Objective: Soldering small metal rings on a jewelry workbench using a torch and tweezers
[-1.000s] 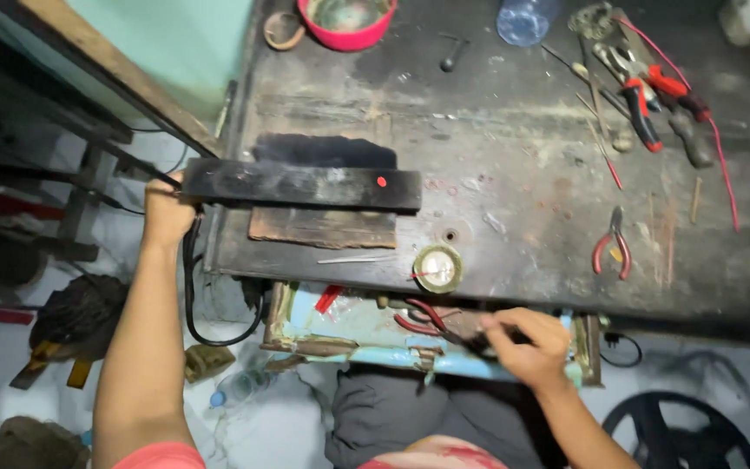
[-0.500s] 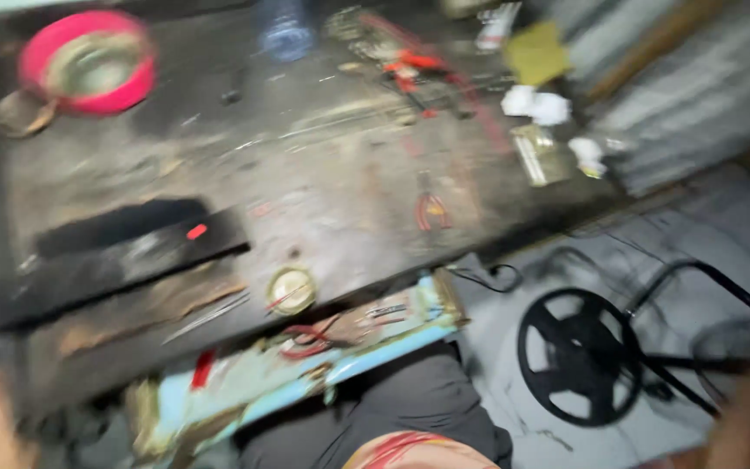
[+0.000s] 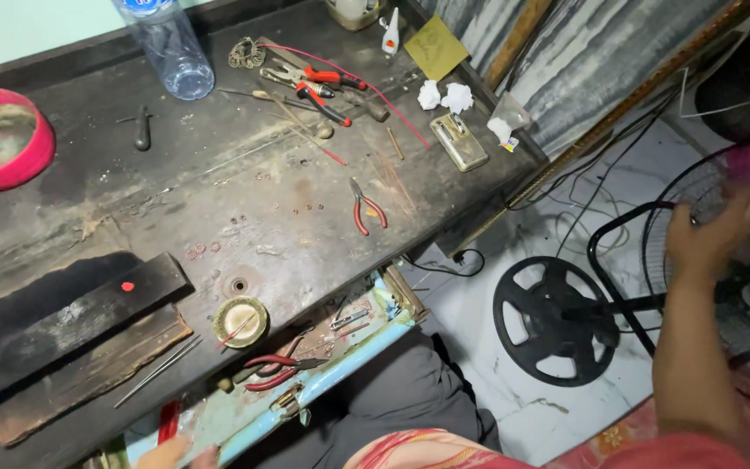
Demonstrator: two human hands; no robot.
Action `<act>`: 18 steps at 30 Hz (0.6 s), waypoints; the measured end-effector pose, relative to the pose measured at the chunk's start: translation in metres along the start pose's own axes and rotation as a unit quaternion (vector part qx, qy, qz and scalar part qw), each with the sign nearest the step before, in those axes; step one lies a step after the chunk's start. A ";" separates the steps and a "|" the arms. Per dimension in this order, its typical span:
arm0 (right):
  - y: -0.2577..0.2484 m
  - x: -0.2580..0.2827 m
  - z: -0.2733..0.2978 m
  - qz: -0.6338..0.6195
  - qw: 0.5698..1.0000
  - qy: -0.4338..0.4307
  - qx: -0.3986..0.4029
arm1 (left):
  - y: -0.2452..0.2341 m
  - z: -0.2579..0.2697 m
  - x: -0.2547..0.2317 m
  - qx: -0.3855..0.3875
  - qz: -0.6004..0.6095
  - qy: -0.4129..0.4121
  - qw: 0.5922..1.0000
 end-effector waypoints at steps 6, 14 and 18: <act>0.028 -0.047 0.001 0.010 0.998 0.052 0.028 | -0.009 -0.101 -0.182 0.099 -0.054 0.016 0.993; 0.031 0.044 0.002 -0.100 0.989 0.108 -0.024 | -0.001 -0.097 -0.186 0.114 -0.052 0.050 0.991; 0.025 0.127 -0.013 -0.216 0.970 0.104 -0.036 | 0.045 -0.031 -0.153 0.131 -0.080 0.079 0.985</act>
Point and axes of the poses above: each hand's wrist, its own z-axis away from the middle knuckle, its own y-axis out of the palm, x = y × z, the point moved 9 cm from there along -z, towards the middle knuckle, and after that the axes turned 1 degree about x, right-handed, at the moved point
